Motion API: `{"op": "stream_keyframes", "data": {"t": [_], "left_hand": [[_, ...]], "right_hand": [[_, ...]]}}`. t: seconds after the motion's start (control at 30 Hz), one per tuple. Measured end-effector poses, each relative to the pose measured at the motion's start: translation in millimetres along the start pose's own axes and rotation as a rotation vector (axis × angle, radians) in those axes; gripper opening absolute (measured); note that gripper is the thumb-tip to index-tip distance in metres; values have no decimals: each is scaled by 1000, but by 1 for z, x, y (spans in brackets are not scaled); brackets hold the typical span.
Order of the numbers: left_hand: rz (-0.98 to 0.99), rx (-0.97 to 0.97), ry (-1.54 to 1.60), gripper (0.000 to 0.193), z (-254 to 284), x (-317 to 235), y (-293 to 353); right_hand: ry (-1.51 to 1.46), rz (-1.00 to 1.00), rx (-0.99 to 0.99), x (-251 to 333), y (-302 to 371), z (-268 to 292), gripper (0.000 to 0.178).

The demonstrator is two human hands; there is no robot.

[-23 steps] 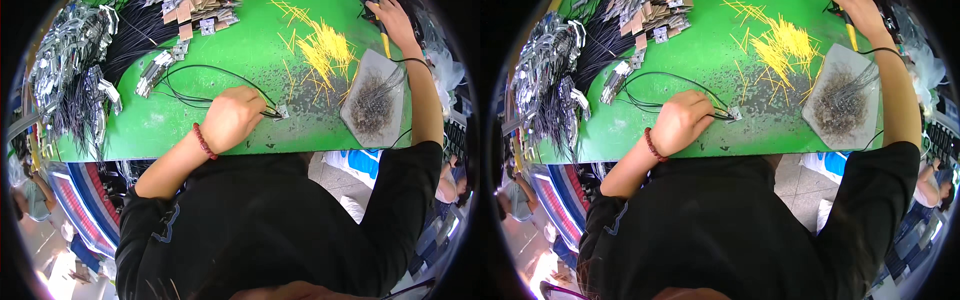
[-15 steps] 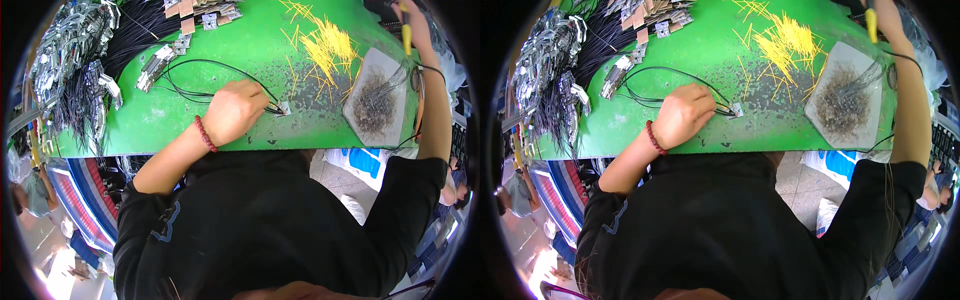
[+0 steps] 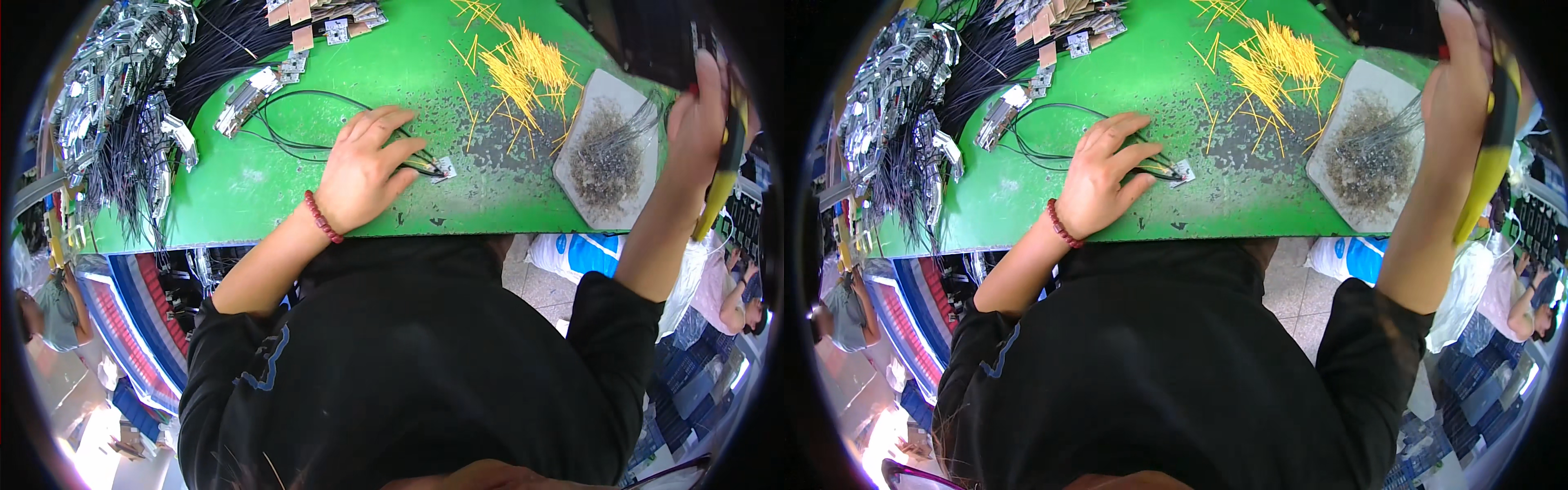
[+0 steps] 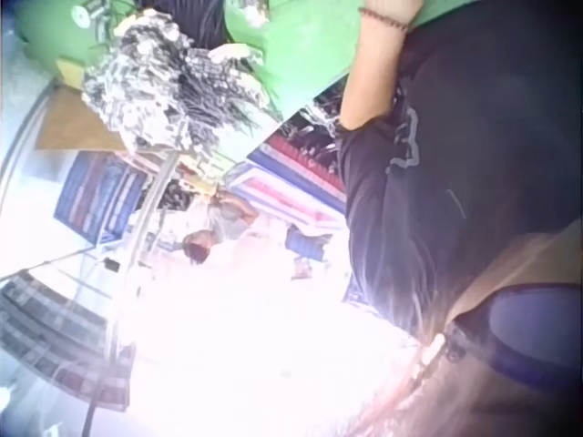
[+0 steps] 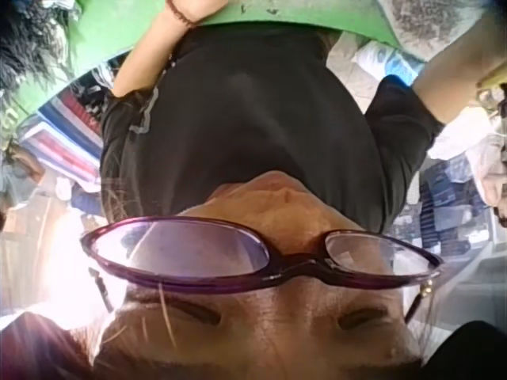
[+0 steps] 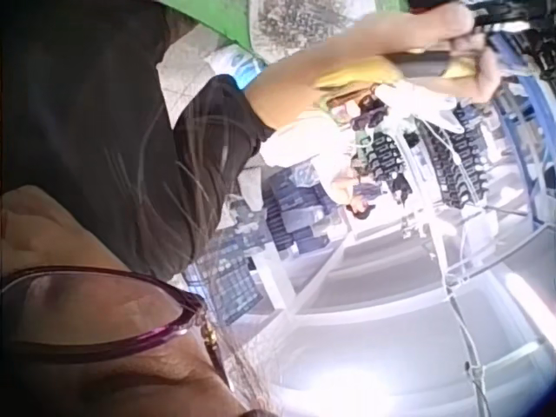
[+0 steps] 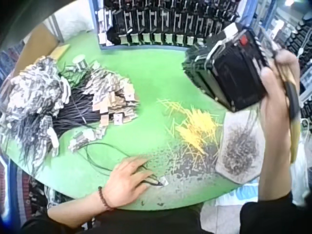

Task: The person solders wires and circuit boards into plastic shells using a soldering iron, places assembled shells into a crate, and ties a bag.

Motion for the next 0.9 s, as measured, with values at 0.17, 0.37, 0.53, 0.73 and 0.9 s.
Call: {"op": "stream_keyframes", "data": {"t": [0.17,0.37,0.53,0.73,0.9], "left_hand": [[49,139,-30,44,29,7,-3],[436,98,1578,91,58,-22,-42],[431,32,1369,100,74,5,-66],[444,117,1024,66,96,43,-86],[326,471,251,63,130,15,-101]], "right_hand": [[205,101,36,46,51,-16,41],[19,399,383,63,112,-98,32],[25,480,648,74,146,-118,35],[-31,322,705,64,141,-116,32],[315,556,462,37,90,-106,28]]}}
Point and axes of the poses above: each hand's wrist, its own y-axis away from the middle knuckle, its own z-axis out of the back of the hand, x = y × z, the point moved 2 cm from there along -y, towards the middle knuckle, and after that the axes turned 8 degrees about z, right-handed, at the moved point
